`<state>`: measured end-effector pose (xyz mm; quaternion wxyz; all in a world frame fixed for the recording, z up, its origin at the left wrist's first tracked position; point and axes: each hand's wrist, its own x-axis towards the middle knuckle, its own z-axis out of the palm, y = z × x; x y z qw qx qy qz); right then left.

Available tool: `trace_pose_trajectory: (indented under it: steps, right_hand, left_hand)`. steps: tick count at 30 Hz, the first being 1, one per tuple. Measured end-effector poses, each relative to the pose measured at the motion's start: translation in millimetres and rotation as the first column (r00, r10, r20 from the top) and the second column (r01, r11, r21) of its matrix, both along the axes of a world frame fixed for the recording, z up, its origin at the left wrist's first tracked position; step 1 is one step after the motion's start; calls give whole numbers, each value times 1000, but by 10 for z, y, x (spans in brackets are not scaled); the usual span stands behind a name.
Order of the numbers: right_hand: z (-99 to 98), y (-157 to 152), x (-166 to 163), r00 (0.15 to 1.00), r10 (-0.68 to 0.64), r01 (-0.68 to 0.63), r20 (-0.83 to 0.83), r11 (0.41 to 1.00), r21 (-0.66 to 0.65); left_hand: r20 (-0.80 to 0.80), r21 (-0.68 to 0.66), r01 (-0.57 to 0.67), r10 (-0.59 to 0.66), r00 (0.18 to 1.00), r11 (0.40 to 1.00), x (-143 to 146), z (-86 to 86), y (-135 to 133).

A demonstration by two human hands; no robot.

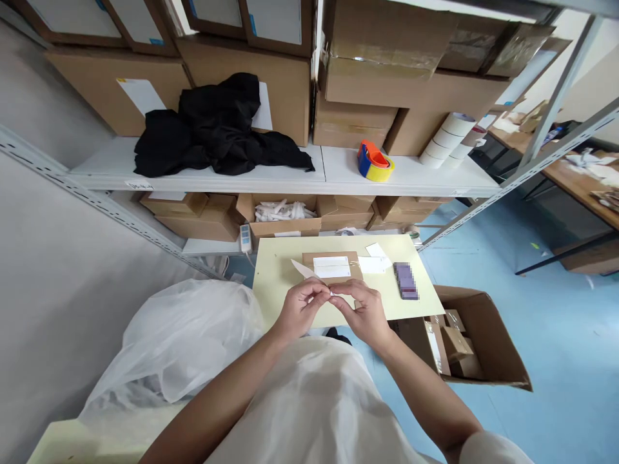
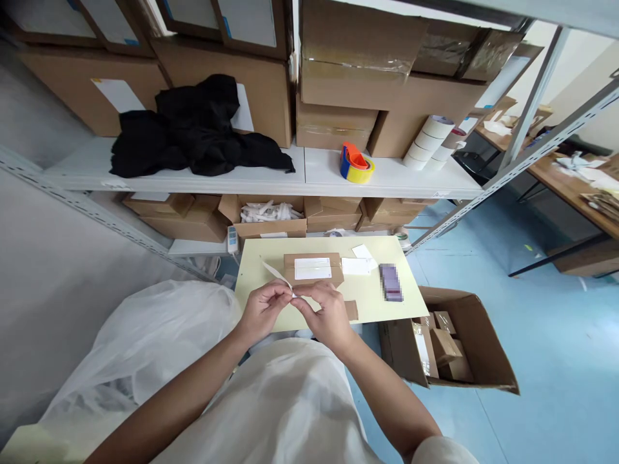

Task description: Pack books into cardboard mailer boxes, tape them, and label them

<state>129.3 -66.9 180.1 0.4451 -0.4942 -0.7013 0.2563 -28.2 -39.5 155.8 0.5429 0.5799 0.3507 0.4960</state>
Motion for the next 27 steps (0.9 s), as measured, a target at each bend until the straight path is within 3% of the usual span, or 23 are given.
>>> trace_pose_trajectory:
  steps: [10,15,20,27]
  right_hand:
    - [-26,25,-185,969,-68,-10,-236,949,-315]
    - [-197,222,-214,899,-205,38,-387,917,-397]
    - [-467,456,-124,696,-438,104,-569,846,-523]
    - [-685,526,160,475,-662,245,-579,732,-636]
  left_hand:
    - [-185,146,30,-3,983,989,-208,10,84]
    - [-190,66,79,-66,980,995,-285,-51,266]
    - [-188,-166,78,-110,976,983,-493,-346,741]
    - [-464,-156,-12,-62,884,988,-948,-747,1751]
